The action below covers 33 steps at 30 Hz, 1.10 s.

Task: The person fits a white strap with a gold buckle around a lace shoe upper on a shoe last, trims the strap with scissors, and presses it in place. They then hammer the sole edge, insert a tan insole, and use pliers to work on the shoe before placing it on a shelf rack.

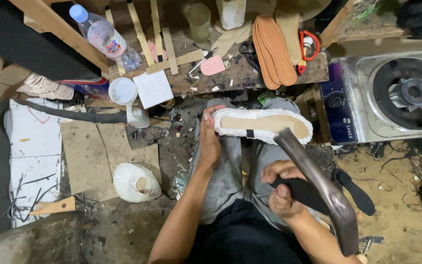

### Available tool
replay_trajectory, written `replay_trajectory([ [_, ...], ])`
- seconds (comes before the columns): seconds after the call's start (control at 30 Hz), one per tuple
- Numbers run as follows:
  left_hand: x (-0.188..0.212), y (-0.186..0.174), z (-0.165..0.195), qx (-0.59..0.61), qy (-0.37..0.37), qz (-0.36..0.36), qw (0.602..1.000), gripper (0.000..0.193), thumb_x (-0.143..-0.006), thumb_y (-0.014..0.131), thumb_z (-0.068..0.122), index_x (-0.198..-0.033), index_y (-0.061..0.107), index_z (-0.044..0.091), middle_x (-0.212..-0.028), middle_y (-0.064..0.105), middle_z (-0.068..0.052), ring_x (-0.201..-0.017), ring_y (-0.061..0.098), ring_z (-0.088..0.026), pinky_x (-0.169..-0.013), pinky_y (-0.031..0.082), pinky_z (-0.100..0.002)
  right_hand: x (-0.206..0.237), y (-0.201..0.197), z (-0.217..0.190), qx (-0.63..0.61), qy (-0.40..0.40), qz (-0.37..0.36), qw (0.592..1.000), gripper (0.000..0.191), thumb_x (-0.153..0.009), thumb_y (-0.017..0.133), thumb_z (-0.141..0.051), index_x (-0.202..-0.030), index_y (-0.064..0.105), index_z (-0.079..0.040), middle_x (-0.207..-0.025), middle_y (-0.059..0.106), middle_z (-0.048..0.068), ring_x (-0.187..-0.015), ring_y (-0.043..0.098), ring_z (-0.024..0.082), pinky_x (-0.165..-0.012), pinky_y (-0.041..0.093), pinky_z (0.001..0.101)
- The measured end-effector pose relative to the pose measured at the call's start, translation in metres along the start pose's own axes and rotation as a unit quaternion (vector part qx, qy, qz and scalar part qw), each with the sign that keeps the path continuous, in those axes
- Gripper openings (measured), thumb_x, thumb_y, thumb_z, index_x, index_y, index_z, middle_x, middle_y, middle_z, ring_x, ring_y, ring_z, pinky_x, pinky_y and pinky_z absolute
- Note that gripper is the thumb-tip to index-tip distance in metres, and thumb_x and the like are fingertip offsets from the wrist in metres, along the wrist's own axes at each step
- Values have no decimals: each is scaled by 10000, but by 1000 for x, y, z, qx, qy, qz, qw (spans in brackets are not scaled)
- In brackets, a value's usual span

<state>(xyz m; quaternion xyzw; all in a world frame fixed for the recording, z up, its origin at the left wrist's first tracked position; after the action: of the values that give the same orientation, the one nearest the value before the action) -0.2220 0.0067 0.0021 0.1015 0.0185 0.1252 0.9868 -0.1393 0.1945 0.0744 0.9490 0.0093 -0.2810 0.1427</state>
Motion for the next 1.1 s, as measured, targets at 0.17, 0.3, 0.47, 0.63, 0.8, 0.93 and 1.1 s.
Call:
replay_trajectory([
  [0.17, -7, 1, -4, 33, 25, -2, 999, 592, -1125, 289, 514, -1272, 598, 31, -1182, 638, -84, -1080, 579, -169, -983, 454, -297, -11, 1, 20, 350, 181, -146, 907, 241, -962, 715, -237, -1093, 608, -66, -811, 663, 72, -678, 655, 165, -616, 516, 295],
  [0.3, -1, -1, -5, 60, -8, -16, 998, 580, -1106, 263, 512, -1282, 577, 57, -1135, 652, -81, -1046, 599, -164, -943, 479, -299, 8, -18, 3, 183, 220, -96, 953, 267, -961, 701, -238, -1133, 606, -57, -862, 625, 56, -719, 593, 155, -670, 506, 288],
  [0.47, 0, -2, 4, -27, 20, 1, 999, 375, -1102, 450, 346, -1268, 579, 36, -1143, 609, -69, -1061, 550, -136, -961, 448, -281, 10, -26, -2, 118, 59, -48, 990, 233, -1021, 682, -261, -1122, 547, -101, -928, 622, 41, -801, 612, 127, -755, 550, 277],
  [0.63, -4, 4, 5, -7, -10, 10, 1000, 303, -1056, 552, 282, -1237, 569, 40, -1110, 622, -52, -1018, 556, -122, -914, 474, -274, 24, -53, 7, 385, 283, -49, 877, 129, -935, 720, -143, -1029, 701, -58, -740, 710, 75, -633, 641, 159, -592, 515, 308],
  [0.8, -2, 5, 5, -43, 19, 24, 999, 306, -1059, 551, 277, -1228, 577, 23, -1106, 618, -56, -1021, 548, -132, -925, 463, -272, 24, -55, -4, 303, 70, -42, 949, 174, -970, 650, -104, -1106, 595, -10, -907, 658, 88, -821, 658, 137, -741, 535, 275],
  [0.93, -4, 6, 4, -38, 13, 22, 999, 288, -1060, 541, 264, -1225, 567, 29, -1086, 609, -47, -996, 538, -118, -900, 466, -264, 18, -62, -6, 461, 97, -81, 878, 232, -928, 715, -104, -1115, 651, 18, -827, 662, 97, -714, 639, 158, -664, 514, 295],
  [1.1, 0, 5, 7, -43, 24, 21, 999, 271, -1080, 527, 250, -1228, 567, 27, -1086, 600, -40, -986, 524, -105, -888, 460, -252, 8, -73, -21, 353, 185, 55, 915, 186, -1012, 635, -149, -1088, 579, 11, -661, 588, 25, -514, 559, 105, -484, 452, 257],
])
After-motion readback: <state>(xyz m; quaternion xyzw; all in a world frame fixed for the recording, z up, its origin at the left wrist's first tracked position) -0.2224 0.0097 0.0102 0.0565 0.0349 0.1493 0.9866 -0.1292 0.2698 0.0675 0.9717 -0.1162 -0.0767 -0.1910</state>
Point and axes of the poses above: each hand's wrist, its own x-axis away from the middle knuckle, its own y-axis out of the palm, z = x × y, the point moved 4 cm from there along -x, towards the middle knuckle
